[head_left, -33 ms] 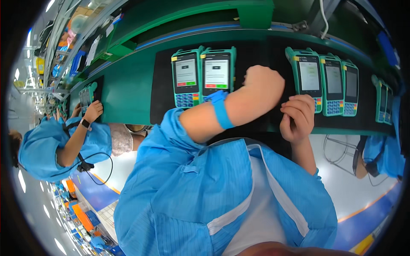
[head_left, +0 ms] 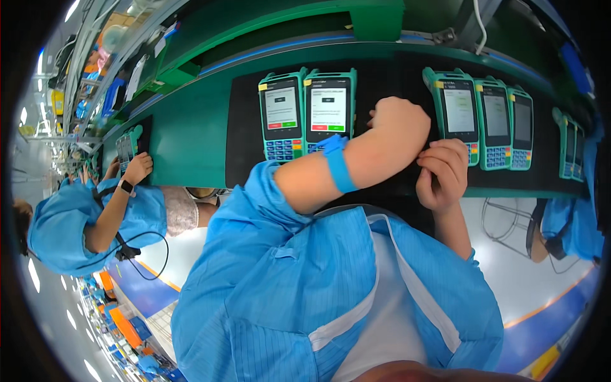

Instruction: Testing and interacting with the touchscreens of several handheld payment terminals on an assembly line.

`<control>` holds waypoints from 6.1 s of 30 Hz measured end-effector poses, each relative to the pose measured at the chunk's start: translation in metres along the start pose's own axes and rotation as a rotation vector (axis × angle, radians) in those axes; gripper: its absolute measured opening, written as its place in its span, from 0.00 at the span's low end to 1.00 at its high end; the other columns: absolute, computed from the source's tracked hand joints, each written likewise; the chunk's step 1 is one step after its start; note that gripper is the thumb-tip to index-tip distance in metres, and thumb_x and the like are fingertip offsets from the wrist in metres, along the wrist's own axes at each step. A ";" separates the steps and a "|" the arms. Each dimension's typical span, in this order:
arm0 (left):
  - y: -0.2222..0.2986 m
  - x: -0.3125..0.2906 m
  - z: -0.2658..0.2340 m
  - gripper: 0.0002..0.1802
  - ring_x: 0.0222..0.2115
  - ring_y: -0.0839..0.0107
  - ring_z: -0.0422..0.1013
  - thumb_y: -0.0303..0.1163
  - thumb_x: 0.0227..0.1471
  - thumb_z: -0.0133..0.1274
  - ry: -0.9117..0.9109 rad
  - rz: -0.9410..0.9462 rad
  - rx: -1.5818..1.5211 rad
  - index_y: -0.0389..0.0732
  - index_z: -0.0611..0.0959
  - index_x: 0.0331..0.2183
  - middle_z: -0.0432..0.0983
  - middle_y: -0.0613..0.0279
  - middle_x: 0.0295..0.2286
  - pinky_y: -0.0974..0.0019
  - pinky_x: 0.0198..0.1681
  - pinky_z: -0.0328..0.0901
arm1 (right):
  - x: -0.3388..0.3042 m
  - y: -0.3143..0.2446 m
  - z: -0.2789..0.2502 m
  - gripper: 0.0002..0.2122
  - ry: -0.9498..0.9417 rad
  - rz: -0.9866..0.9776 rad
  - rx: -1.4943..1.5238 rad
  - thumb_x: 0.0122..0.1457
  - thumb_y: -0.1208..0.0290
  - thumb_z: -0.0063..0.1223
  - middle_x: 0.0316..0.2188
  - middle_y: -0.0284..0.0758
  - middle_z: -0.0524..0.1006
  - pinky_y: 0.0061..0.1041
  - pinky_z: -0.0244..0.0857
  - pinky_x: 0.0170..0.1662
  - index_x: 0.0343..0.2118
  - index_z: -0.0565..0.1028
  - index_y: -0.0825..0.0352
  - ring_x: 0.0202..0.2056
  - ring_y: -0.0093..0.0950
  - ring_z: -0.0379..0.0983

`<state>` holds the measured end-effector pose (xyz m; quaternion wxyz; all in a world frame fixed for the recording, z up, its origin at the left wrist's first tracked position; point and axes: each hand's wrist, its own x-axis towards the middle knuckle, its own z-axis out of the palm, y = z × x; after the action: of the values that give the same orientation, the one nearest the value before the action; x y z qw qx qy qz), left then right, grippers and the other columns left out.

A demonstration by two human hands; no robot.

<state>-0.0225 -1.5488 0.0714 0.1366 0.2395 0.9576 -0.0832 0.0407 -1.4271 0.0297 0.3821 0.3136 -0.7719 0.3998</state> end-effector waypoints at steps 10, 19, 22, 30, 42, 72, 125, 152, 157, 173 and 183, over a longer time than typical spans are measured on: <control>-0.036 -0.072 0.007 0.10 0.29 0.60 0.76 0.30 0.45 0.57 0.428 0.264 -0.417 0.41 0.83 0.33 0.79 0.58 0.29 0.61 0.29 0.69 | 0.004 -0.004 0.000 0.12 -0.102 0.077 -0.014 0.36 0.79 0.54 0.32 0.38 0.75 0.36 0.65 0.44 0.29 0.75 0.67 0.39 0.40 0.71; -0.123 -0.156 0.070 0.15 0.41 0.59 0.65 0.27 0.37 0.57 0.898 -0.094 -0.338 0.44 0.85 0.34 0.71 0.62 0.36 0.57 0.46 0.57 | 0.038 -0.037 0.037 0.22 -0.584 0.165 -0.139 0.43 0.63 0.63 0.59 0.37 0.61 0.47 0.50 0.59 0.46 0.77 0.50 0.61 0.44 0.51; -0.129 -0.162 0.077 0.16 0.48 0.57 0.61 0.29 0.41 0.55 0.844 -0.166 -0.340 0.45 0.85 0.37 0.70 0.58 0.43 0.56 0.53 0.55 | 0.040 -0.035 0.049 0.22 -0.616 0.154 -0.196 0.44 0.62 0.63 0.60 0.37 0.60 0.47 0.49 0.59 0.46 0.77 0.50 0.62 0.44 0.49; -0.133 -0.152 0.091 0.21 0.55 0.48 0.54 0.37 0.41 0.58 0.772 -0.197 -0.319 0.51 0.84 0.42 0.64 0.51 0.50 0.50 0.57 0.48 | 0.026 -0.019 0.050 0.31 -0.548 0.341 0.006 0.44 0.66 0.61 0.61 0.41 0.57 0.42 0.52 0.60 0.55 0.68 0.53 0.62 0.44 0.51; -0.183 -0.158 0.124 0.28 0.54 0.45 0.57 0.40 0.58 0.47 0.795 -0.638 -0.554 0.30 0.67 0.53 0.62 0.40 0.53 0.50 0.58 0.52 | 0.018 -0.007 0.051 0.27 -0.497 0.495 0.185 0.49 0.70 0.55 0.55 0.42 0.66 0.38 0.56 0.59 0.55 0.66 0.62 0.58 0.41 0.60; -0.280 -0.162 0.127 0.18 0.32 0.74 0.73 0.40 0.59 0.50 0.576 -0.640 -1.532 0.32 0.80 0.37 0.78 0.60 0.33 0.73 0.38 0.67 | 0.021 -0.023 0.028 0.34 -0.520 0.490 0.267 0.51 0.67 0.58 0.54 0.51 0.64 0.40 0.55 0.59 0.59 0.57 0.72 0.56 0.49 0.59; -0.232 -0.238 0.136 0.12 0.28 0.58 0.68 0.27 0.47 0.54 1.003 -0.651 -0.203 0.42 0.83 0.37 0.72 0.57 0.24 0.57 0.33 0.62 | 0.014 -0.006 0.032 0.25 -0.495 0.611 0.216 0.52 0.77 0.53 0.42 0.40 0.75 0.31 0.61 0.54 0.56 0.66 0.66 0.48 0.33 0.70; -0.360 -0.286 0.191 0.18 0.36 0.55 0.69 0.48 0.53 0.50 0.856 -1.122 -0.235 0.67 0.80 0.47 0.71 0.54 0.32 0.55 0.41 0.64 | 0.015 -0.007 0.035 0.24 -0.523 0.662 0.179 0.54 0.77 0.51 0.42 0.39 0.75 0.31 0.60 0.55 0.56 0.65 0.67 0.48 0.32 0.69; -0.385 -0.289 0.200 0.20 0.39 0.54 0.69 0.50 0.53 0.49 0.779 -1.268 -0.201 0.69 0.78 0.49 0.72 0.54 0.34 0.55 0.45 0.63 | 0.015 -0.006 0.035 0.25 -0.528 0.670 0.166 0.53 0.77 0.51 0.42 0.40 0.75 0.30 0.60 0.54 0.56 0.65 0.67 0.48 0.32 0.69; -0.432 -0.280 0.175 0.22 0.44 0.51 0.67 0.45 0.54 0.38 0.764 -1.205 -0.267 0.67 0.79 0.48 0.73 0.52 0.40 0.51 0.49 0.61 | 0.015 -0.005 0.037 0.25 -0.526 0.660 0.174 0.53 0.77 0.51 0.42 0.40 0.74 0.32 0.60 0.55 0.56 0.65 0.67 0.49 0.33 0.69; -0.429 -0.270 0.165 0.22 0.45 0.51 0.66 0.46 0.54 0.38 0.612 -1.257 -0.180 0.69 0.78 0.49 0.72 0.55 0.41 0.48 0.49 0.59 | 0.016 -0.004 0.036 0.25 -0.526 0.664 0.178 0.53 0.77 0.51 0.42 0.40 0.74 0.31 0.60 0.55 0.56 0.65 0.66 0.48 0.32 0.69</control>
<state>0.0363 -2.0771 0.0368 -0.1935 -0.3589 0.9131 0.0044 0.0233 -1.4625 0.0310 -0.0055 0.1708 -0.8646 0.4725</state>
